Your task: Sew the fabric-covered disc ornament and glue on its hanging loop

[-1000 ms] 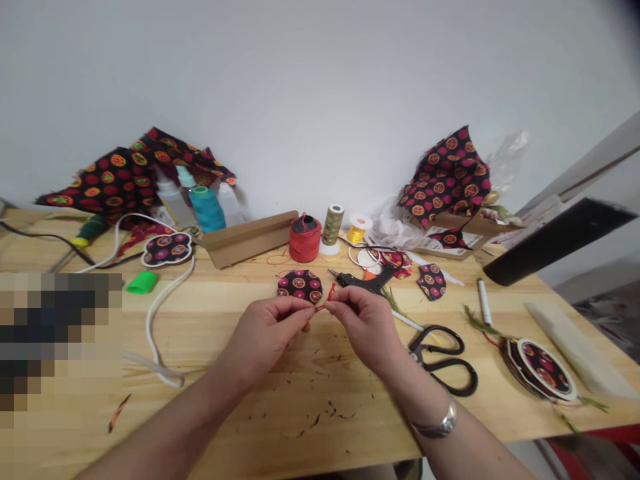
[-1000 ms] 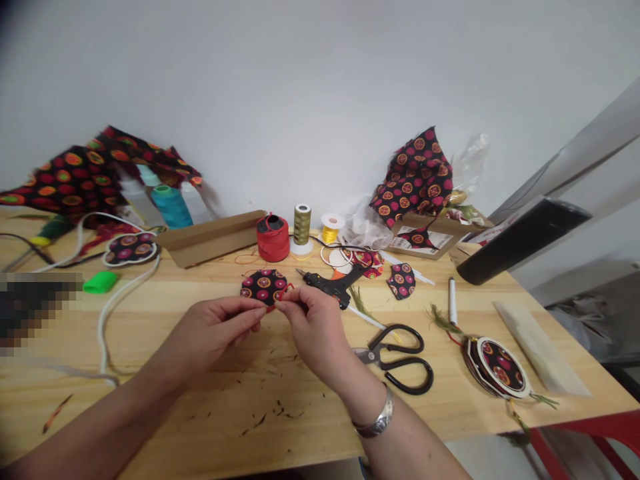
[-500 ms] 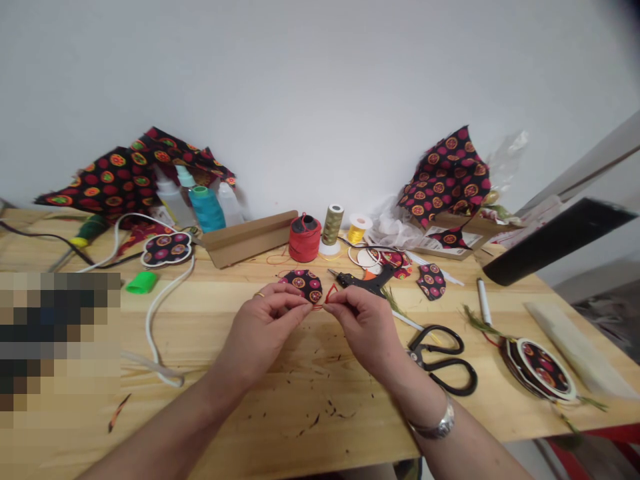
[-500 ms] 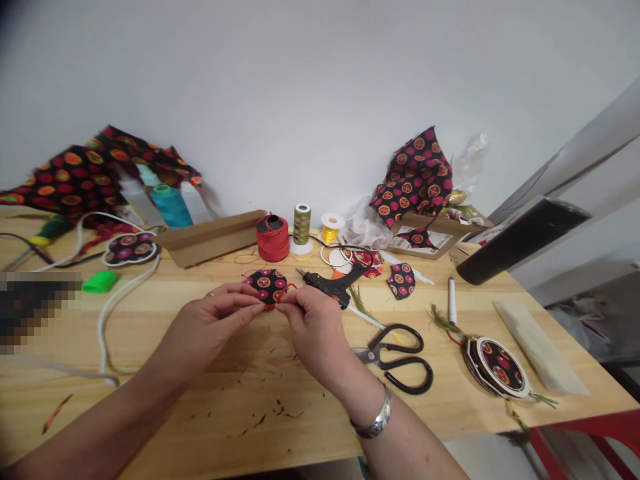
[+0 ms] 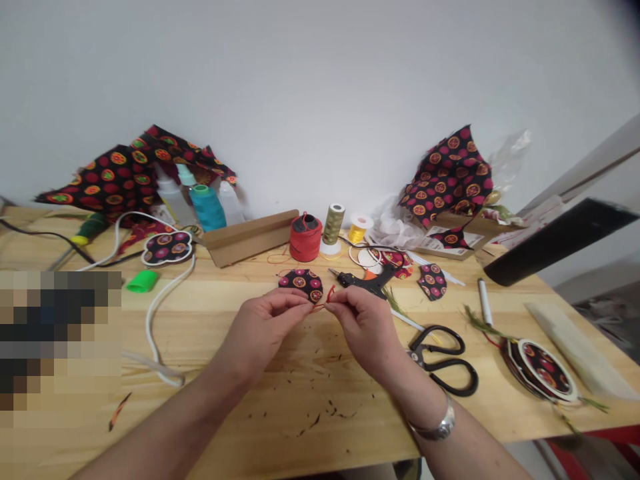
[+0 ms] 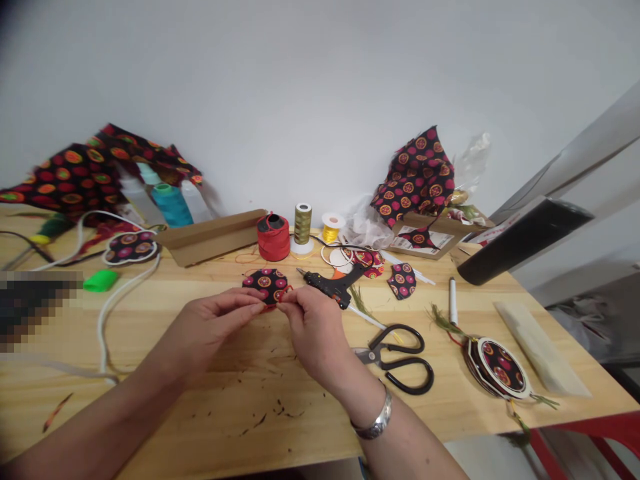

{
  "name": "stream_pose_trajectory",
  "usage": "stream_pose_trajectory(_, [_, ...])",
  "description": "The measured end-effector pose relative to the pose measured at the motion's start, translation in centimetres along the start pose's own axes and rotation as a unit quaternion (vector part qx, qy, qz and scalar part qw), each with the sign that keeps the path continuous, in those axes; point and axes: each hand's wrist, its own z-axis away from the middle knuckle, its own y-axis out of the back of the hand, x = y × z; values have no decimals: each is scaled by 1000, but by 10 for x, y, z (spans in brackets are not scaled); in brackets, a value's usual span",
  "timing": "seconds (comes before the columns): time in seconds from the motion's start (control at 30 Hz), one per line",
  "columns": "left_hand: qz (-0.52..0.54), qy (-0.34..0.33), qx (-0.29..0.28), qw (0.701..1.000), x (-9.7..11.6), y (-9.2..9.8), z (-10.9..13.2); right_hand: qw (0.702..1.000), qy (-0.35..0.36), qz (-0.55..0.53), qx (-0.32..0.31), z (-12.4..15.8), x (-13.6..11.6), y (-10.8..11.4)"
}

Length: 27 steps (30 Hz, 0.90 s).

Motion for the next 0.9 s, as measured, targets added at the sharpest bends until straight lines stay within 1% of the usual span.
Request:
stream_pose_trajectory(0.1, [29,36,-10,999,4,-1,2,1000,8,1,5,0,0,-1])
stream_pose_trajectory(0.23, [25,72,-38,996,5,-2,4,1000,8,-4,10,1,-1,0])
stream_pose_trajectory(0.33, [32,76,-74,994,3,-2,5,1000,11,-12,16,1,-2,0])
stream_pose_trajectory(0.43, [29,85,-97,991,1,-2,5,999,5,-33,16,2,-2,0])
stream_pose_trajectory(0.53, [20,84,-101,991,1,-2,5,999,-13,-44,15,2,-2,-1])
stream_pose_trajectory(0.63, [9,74,-92,993,3,-2,5,998,-25,-55,13,1,-2,-1])
stream_pose_trajectory(0.7, [-14,60,-83,995,3,-3,6,996,-39,-82,10,0,-2,-1])
stream_pose_trajectory(0.77, [-51,26,-74,996,2,-4,7,990,-69,-124,3,-1,-1,-1])
stream_pose_trajectory(0.83, [-87,-35,-67,993,-1,-6,8,979,-110,-171,-9,-2,0,-2])
stream_pose_trajectory(0.9, [-120,-112,-55,985,-4,-8,8,964,-151,-217,-21,-3,0,-3])
